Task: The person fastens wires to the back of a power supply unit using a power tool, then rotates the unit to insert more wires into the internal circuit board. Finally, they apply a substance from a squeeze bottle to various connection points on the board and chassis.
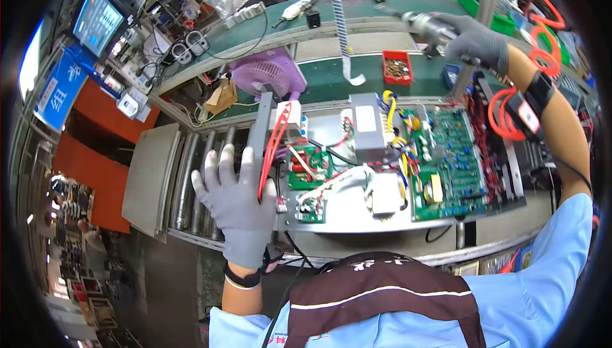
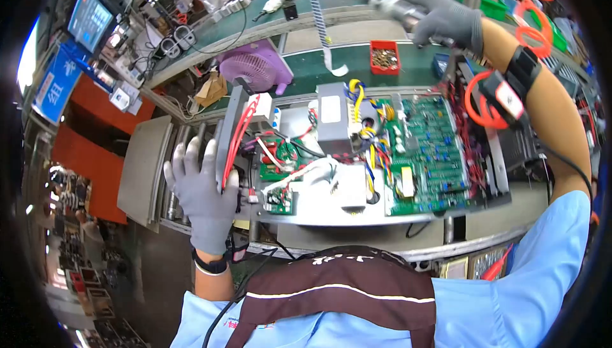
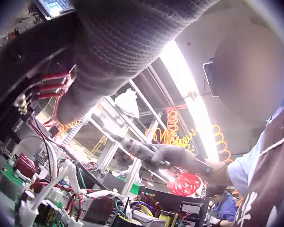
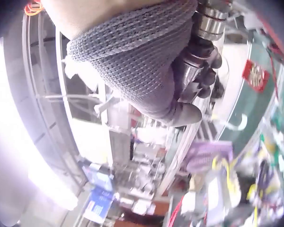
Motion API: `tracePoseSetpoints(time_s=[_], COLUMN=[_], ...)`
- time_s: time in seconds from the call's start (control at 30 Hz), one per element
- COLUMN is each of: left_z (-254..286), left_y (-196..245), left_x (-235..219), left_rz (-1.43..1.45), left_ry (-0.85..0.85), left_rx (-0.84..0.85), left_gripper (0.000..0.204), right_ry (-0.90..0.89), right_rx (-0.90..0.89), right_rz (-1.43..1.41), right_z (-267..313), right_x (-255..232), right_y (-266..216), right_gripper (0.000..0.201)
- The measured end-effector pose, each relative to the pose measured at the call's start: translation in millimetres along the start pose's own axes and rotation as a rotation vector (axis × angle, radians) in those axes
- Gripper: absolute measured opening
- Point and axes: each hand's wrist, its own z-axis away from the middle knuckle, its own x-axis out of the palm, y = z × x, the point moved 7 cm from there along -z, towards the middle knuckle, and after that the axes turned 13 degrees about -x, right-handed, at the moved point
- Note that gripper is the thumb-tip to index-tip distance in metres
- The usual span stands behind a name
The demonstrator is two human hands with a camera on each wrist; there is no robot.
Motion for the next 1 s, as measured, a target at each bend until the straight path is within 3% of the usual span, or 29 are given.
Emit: tracePoseSetpoints(time_s=[0.03,0.13,0.2,0.27,0.33,0.4,0.43,0.5,0.53,0.6,0.67,0.7,0.73,0.8,0.83,0.93,0.97,1.0], left_z=[0.7,-0.1,-2.3,0.4,4.6,4.6,3.7,2.9,3.1,1.1,0.4,1.0,2.3,4.3,3.0,4.5,5.0,1.2], left_y=[-2.8,-2.6,-1.5,-6.0,-7.6,-3.5,-3.1,-4.0,-4.4,-2.6,0.5,2.4,6.6,11.0,15.2,29.4,25.5,23.6], left_x=[0.9,-0.2,3.9,8.1,14.5,10.0,10.1,12.7,12.4,9.8,10.1,10.0,9.1,8.4,7.5,18.6,25.1,35.7], left_rz=[0.056,0.165,0.169,0.169,0.170,0.129,0.106,0.102,0.118,0.132,0.027,0.017,-0.057,-0.084,-0.119,-0.314,-0.242,-0.332], left_ry=[0.015,0.016,-0.044,-0.085,-0.122,-0.035,-0.066,-0.072,-0.070,-0.068,-0.057,-0.059,-0.053,-0.002,-0.013,-0.013,0.022,0.051], left_rx=[-0.017,-0.001,0.025,-0.006,-0.061,-0.017,-0.010,-0.025,-0.024,-0.001,-0.014,0.011,0.058,0.133,0.154,0.238,0.199,0.116], left_gripper=[0.053,0.040,0.035,0.033,0.031,0.031,0.031,0.033,0.034,0.036,0.037,0.040,0.041,0.043,0.041,0.025,0.015,0.007], right_ry=[0.081,0.216,0.315,0.293,0.340,0.426,0.402,0.161,0.163,0.065,0.000,-0.030,-0.053,-0.318,-0.322,-0.060,-0.006,0.130], right_rx=[0.015,0.061,0.234,0.270,0.411,0.361,0.346,0.203,0.206,-0.078,-0.377,-0.295,-0.218,-0.348,-0.329,-0.604,-0.690,-0.745], right_rz=[0.059,0.217,0.352,0.505,0.459,0.648,0.635,0.788,0.787,1.212,1.548,1.299,1.051,1.093,1.113,0.754,0.682,0.781], right_z=[-28.9,-89.1,-119.6,-167.9,-191.0,-225.7,-234.1,-236.7,-238.9,-251.7,-231.1,-211.7,-183.3,-127.4,-93.6,14.6,51.2,91.8], right_x=[-27.0,-71.5,-93.0,-115.6,-120.2,-128.9,-116.6,-90.4,-89.1,-88.7,-73.5,-73.2,-60.9,-34.1,-30.6,-24.4,-25.9,-30.6], right_y=[60.5,152.9,198.5,276.3,303.1,335.6,328.5,295.9,302.0,307.9,258.5,232.0,167.5,69.2,26.3,-97.2,-124.1,-147.4], right_gripper=[0.079,0.078,0.059,0.053,0.050,0.042,0.042,0.038,0.038,0.038,0.038,0.038,0.037,0.053,0.053,0.042,0.039,0.036])
